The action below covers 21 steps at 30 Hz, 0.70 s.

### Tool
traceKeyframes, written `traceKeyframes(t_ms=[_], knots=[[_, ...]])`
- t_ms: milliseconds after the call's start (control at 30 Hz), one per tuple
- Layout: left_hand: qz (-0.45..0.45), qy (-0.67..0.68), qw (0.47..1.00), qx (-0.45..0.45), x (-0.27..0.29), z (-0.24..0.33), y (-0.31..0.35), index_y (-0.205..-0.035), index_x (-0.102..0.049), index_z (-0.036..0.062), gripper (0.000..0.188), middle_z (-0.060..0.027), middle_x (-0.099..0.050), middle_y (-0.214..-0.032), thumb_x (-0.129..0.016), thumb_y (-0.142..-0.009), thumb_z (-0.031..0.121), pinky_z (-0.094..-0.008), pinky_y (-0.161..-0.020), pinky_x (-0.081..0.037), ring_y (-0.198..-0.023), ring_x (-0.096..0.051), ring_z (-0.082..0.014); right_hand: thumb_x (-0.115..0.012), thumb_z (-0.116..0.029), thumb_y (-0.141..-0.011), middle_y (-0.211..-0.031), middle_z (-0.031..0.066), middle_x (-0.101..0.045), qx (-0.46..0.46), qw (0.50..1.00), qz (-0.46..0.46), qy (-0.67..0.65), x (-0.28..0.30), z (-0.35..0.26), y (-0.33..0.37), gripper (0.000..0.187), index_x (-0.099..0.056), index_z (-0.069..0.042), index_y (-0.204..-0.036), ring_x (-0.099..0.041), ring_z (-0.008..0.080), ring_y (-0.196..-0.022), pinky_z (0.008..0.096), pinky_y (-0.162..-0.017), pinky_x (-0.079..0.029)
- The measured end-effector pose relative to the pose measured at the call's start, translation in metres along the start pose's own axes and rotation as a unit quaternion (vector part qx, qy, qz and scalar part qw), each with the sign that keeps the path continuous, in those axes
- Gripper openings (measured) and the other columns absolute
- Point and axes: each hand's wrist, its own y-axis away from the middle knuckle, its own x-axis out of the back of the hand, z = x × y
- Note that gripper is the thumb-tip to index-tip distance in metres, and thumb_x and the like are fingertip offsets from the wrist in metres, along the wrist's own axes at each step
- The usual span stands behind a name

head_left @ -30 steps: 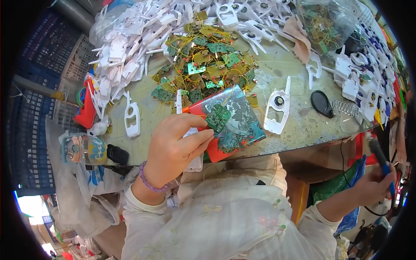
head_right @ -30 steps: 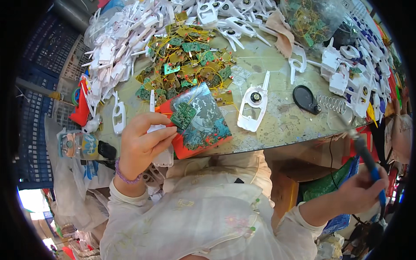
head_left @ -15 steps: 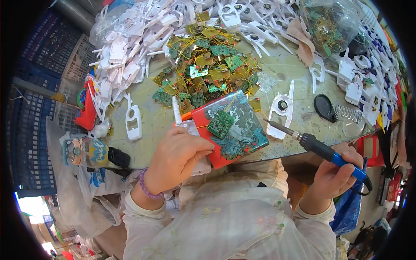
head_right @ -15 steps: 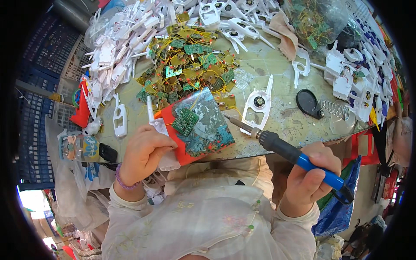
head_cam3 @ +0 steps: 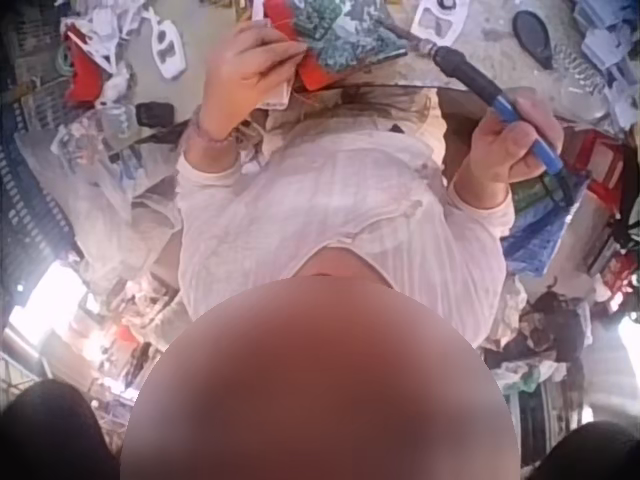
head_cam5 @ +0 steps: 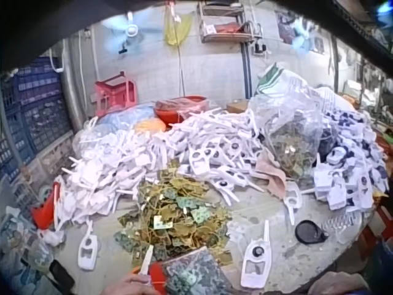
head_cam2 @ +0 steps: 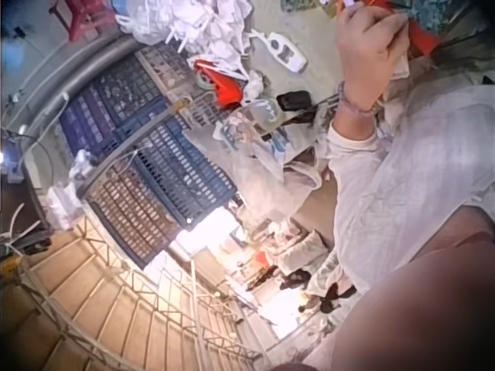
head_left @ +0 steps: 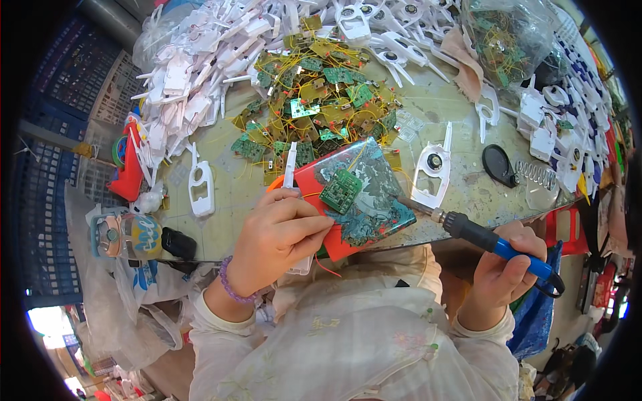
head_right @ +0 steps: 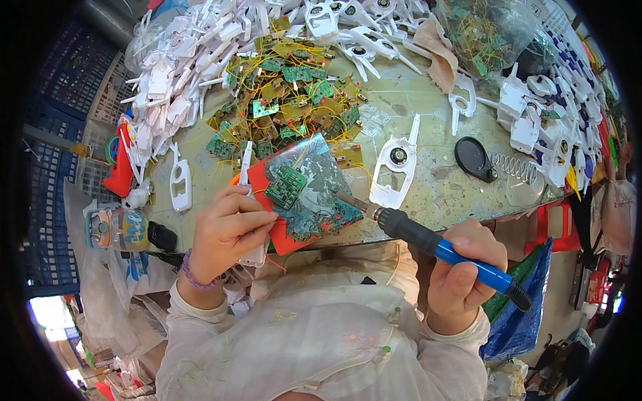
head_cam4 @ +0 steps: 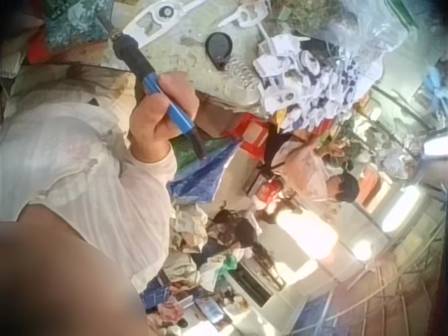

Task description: Soldering wires and components onto small circuit boards for toy assembly.

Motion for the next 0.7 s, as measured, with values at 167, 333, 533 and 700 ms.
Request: traceKeyframes(t_ms=[167, 333, 533, 700], knots=[[0.025, -0.047, 0.998, -0.027, 0.0, -0.001, 0.0, -0.086, -0.07, 0.0099, 0.023, -0.001, -0.064, -0.076, -0.076, -0.065, 0.006, -0.0401, -0.084, -0.047, -0.071, -0.061, -0.0162, -0.056, -0.032, -0.092, -0.07, 0.0049, -0.048, 0.002, 1.0, 0.0, -0.004, -0.006, -0.001, 0.0, 0.032, -0.05, -0.001, -0.093, -0.044, 0.0132, -0.058, 0.0261, -0.052, -0.034], [0.001, -0.105, 0.991, -0.079, 0.009, 0.0, -0.004, -0.087, -0.066, 0.0093, 0.022, -0.0035, -0.063, -0.088, -0.074, -0.066, 0.007, -0.0395, -0.082, -0.047, -0.078, -0.06, -0.0198, -0.056, -0.033, -0.092, -0.07, 0.0049, -0.048, 0.004, 1.0, -0.017, -0.01, -0.007, -0.001, 0.001, 0.033, -0.051, -0.001, -0.093, -0.044, 0.013, -0.056, 0.0261, -0.051, -0.034], [-0.007, -0.118, 0.986, -0.121, 0.01, 0.002, -0.017, -0.084, -0.063, 0.0052, 0.024, -0.0086, -0.063, -0.098, -0.073, -0.063, 0.006, -0.0376, -0.076, -0.052, -0.093, -0.063, -0.0262, -0.051, -0.034, -0.095, -0.072, 0.0035, -0.044, -0.008, 0.997, -0.067, -0.022, -0.012, -0.005, 0.0, 0.03, -0.047, -0.004, -0.093, -0.039, 0.0126, -0.062, 0.0266, -0.058, -0.031], [-0.038, -0.12, 0.984, -0.124, 0.011, -0.002, -0.014, -0.087, -0.063, 0.0034, 0.027, -0.0101, -0.064, -0.1, -0.074, -0.062, 0.005, -0.0359, -0.073, -0.054, -0.095, -0.065, -0.0287, -0.05, -0.035, -0.095, -0.071, 0.0043, -0.046, 0.011, 0.995, -0.089, -0.03, -0.019, -0.004, -0.001, 0.031, -0.047, -0.004, -0.092, -0.04, 0.0135, -0.058, 0.0264, -0.052, -0.032]])
